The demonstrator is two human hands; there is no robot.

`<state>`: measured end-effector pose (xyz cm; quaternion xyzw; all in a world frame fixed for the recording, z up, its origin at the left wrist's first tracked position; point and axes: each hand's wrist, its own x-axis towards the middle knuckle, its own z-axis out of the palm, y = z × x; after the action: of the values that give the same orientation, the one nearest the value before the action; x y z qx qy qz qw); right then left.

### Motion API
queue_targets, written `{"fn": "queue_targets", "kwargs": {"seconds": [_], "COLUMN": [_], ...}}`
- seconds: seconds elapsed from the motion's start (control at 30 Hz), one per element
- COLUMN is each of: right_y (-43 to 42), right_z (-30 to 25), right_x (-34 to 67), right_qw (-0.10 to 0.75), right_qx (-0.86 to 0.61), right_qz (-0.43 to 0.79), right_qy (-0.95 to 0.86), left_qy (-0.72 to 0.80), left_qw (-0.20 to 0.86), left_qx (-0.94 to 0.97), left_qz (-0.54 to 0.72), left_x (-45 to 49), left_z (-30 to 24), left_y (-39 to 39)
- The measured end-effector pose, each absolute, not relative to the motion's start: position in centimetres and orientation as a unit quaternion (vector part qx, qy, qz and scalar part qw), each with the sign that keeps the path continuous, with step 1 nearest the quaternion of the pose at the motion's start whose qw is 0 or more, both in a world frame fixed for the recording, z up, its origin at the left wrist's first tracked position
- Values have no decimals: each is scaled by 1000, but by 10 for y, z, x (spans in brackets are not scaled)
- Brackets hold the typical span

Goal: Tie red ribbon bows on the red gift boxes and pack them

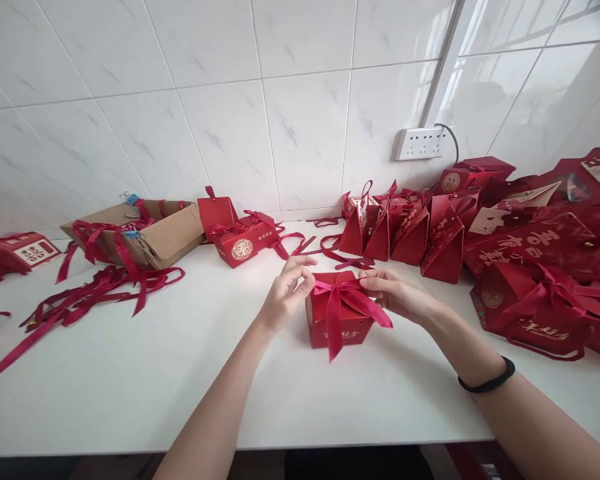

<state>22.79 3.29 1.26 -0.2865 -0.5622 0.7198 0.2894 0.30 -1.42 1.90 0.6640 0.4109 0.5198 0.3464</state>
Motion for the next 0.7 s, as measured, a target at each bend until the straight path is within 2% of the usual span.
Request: {"fn": "queue_targets", "kwargs": {"seconds": [0.37, 0.7], "right_y": [30, 29], "right_z": [8, 9], "right_x": [226, 221], "right_qw": [264, 291], "right_qx": [-280, -307], "right_qz": [725, 703], "right_qy": [-571, -572], "left_qy": [373, 371], "left_qw": [609, 593], "left_qx": [468, 409], "left_qz": [521, 586], "left_x": [18, 31], "left_z": [8, 2], "left_y": [-17, -20]}}
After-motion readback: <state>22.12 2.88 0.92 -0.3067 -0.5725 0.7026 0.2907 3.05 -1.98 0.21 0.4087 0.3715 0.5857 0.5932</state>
